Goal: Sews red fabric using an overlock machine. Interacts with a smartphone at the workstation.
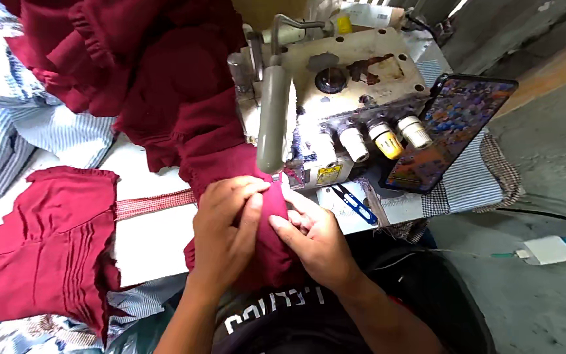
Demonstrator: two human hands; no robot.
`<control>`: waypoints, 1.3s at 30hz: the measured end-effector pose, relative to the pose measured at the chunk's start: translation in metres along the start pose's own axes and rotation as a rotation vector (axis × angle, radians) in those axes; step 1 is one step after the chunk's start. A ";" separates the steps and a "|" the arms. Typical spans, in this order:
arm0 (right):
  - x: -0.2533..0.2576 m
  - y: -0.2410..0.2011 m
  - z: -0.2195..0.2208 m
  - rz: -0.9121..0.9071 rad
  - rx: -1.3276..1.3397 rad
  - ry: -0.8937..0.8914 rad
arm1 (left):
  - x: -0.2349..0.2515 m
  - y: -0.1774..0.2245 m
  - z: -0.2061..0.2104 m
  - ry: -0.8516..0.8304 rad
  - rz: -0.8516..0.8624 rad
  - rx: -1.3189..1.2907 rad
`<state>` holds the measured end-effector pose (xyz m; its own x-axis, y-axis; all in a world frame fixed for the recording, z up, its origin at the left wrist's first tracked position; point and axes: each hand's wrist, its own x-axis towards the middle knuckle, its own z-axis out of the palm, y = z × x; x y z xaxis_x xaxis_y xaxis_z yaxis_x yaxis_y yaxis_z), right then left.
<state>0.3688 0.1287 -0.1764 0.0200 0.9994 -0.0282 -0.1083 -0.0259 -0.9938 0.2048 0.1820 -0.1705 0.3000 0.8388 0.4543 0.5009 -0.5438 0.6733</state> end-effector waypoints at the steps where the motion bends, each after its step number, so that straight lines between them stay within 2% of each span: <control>1: 0.002 -0.003 0.000 0.064 0.123 -0.060 | 0.006 -0.008 -0.004 -0.022 0.006 -0.054; 3: 0.002 -0.005 0.002 0.166 0.366 -0.151 | 0.018 -0.020 -0.013 -0.084 0.019 -0.167; 5: -0.002 -0.006 0.006 0.181 0.466 -0.177 | 0.026 -0.023 -0.022 -0.155 0.017 -0.217; 7: -0.008 -0.004 0.006 0.143 0.396 -0.150 | 0.028 -0.013 -0.029 -0.177 0.034 -0.079; 10: -0.011 0.008 0.000 0.046 0.147 -0.007 | 0.014 0.015 -0.021 -0.102 0.093 0.249; 14: -0.014 0.038 -0.009 0.035 0.067 0.027 | -0.021 0.029 0.008 -0.076 0.065 0.418; 17: -0.018 0.045 -0.015 -0.003 0.056 0.017 | -0.032 0.030 0.020 -0.029 0.035 0.485; 26: -0.007 0.031 -0.017 -0.081 0.008 0.043 | -0.021 0.019 0.022 0.036 0.028 0.398; 39: 0.002 0.024 -0.007 -0.119 -0.100 0.136 | 0.023 -0.007 -0.005 -0.139 0.052 0.244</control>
<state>0.3735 0.1301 -0.2015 0.1615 0.9834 0.0824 0.0018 0.0832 -0.9965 0.2044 0.2052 -0.1615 0.4301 0.8149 0.3886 0.6577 -0.5777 0.4834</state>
